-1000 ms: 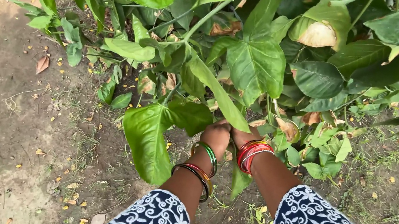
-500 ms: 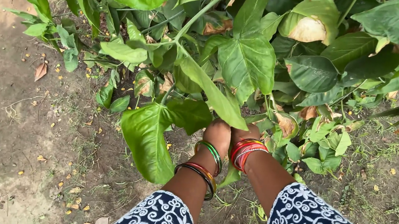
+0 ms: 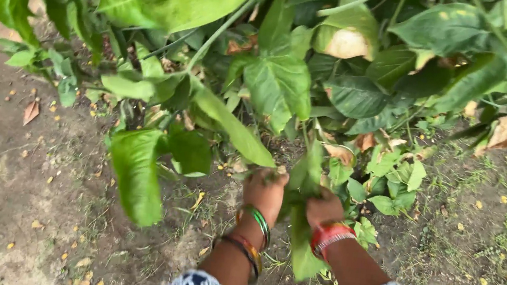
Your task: Pluck leaves from a large green plant and collect them into a pile on the ground.
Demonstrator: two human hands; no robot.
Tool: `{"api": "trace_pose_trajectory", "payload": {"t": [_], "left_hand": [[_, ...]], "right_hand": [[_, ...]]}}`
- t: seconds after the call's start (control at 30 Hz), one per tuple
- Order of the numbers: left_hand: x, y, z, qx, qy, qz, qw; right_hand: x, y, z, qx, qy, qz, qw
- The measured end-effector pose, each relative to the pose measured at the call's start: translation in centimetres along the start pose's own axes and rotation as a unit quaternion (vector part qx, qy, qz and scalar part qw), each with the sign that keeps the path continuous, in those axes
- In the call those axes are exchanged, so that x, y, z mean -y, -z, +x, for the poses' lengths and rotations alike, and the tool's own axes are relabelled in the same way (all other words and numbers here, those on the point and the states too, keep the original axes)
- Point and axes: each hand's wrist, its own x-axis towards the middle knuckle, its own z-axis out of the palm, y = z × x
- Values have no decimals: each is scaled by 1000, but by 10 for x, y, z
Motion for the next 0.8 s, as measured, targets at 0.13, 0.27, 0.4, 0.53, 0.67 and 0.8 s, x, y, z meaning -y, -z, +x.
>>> {"api": "trace_pose_trajectory", "payload": {"t": [0.13,0.27,0.4,0.53,0.67,0.8], "left_hand": [[-27,-17,-42,36,118,-63,990],[-21,-57,-68,80,80,-8,994],[-37,-83,-85,147,131,-6,980],[-23,-99,-96,178,156,-46,970],[-23,-106,-96,189,148,-14,971],[-59,-101,-93,180,119,12,976]], "right_hand": [[75,25,-99,-281,-153,-132,938],[56,73,-143,-298,-224,-176,911],[26,103,-154,-290,-275,-216,891],[-19,124,-160,-236,-355,-223,877],[-83,156,-168,-120,-184,-371,903],[20,133,-198,-246,-332,-97,906]]}}
